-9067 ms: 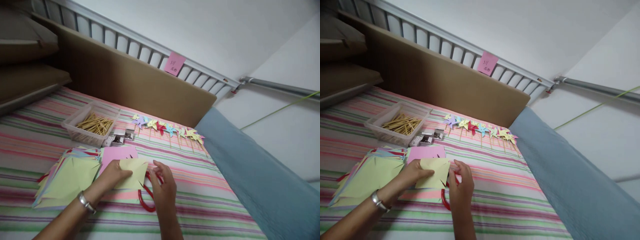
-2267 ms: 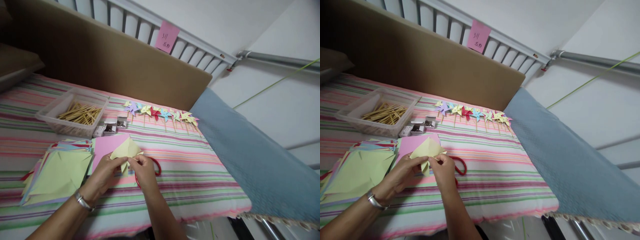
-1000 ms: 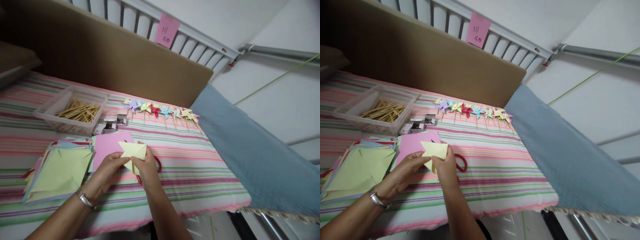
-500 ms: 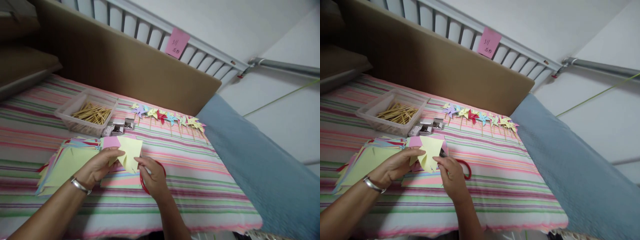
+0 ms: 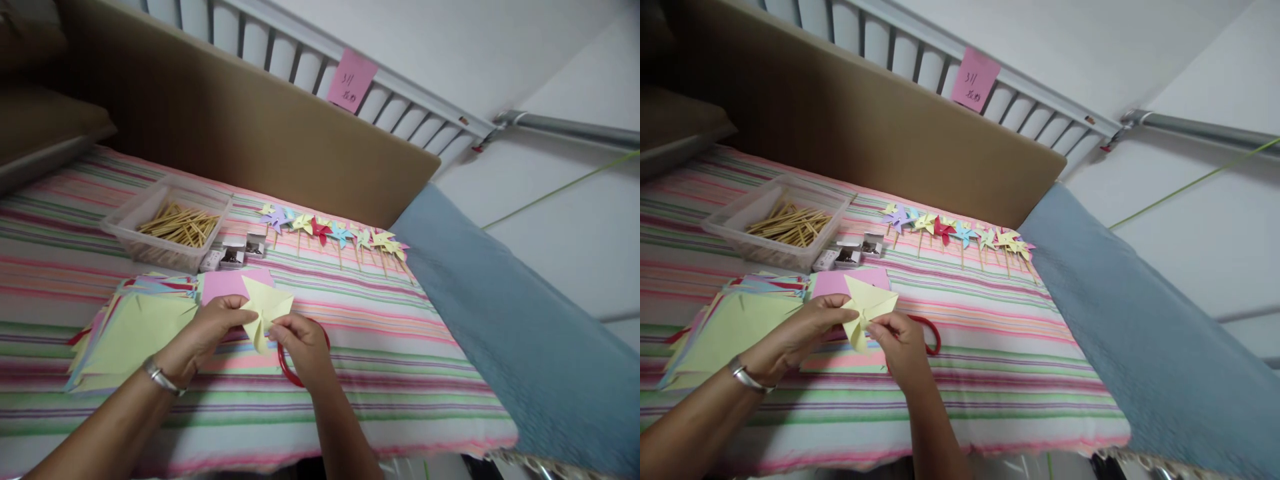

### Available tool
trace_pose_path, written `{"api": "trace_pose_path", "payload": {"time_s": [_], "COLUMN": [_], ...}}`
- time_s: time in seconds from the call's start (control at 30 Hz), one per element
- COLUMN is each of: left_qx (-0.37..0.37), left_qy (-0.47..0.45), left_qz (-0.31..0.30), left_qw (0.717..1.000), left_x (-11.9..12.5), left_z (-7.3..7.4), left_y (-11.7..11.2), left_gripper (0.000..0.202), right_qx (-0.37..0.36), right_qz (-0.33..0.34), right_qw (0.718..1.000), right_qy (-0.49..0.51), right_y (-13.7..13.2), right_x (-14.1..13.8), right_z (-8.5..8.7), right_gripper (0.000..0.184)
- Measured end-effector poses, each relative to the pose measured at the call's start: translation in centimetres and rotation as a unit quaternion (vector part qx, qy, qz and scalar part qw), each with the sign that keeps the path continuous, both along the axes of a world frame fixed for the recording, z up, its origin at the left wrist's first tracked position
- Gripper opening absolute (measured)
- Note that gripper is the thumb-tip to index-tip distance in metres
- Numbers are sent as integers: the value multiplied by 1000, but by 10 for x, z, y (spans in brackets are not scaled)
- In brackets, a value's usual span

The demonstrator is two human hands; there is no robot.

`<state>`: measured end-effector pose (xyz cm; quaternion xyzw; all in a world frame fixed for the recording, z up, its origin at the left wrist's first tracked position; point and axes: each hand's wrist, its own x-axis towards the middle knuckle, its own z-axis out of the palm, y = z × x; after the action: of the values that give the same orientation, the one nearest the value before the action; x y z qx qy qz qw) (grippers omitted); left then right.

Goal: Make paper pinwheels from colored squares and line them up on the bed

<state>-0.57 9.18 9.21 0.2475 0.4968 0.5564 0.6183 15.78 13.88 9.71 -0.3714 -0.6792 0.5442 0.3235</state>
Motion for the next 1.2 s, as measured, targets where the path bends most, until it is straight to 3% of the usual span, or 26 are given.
{"api": "trace_pose_path", "payload": {"time_s": [0.4,1.2], "left_qx": [5,-4], "left_qy": [59,145], "left_qz": [6,-6], "left_qw": [998,989], "left_x": [9,13], "left_z": [-15,-9], "left_y": [1,1], "left_gripper": [11,18], "right_qx": [-71,-47], "right_qz": [-88,-118], "right_qw": [993,987], "right_qy": [-29,-96], "right_y": [-1,-4], "right_x": [-6,-11], "right_z": [-9,-12], "right_gripper": [17,18]}}
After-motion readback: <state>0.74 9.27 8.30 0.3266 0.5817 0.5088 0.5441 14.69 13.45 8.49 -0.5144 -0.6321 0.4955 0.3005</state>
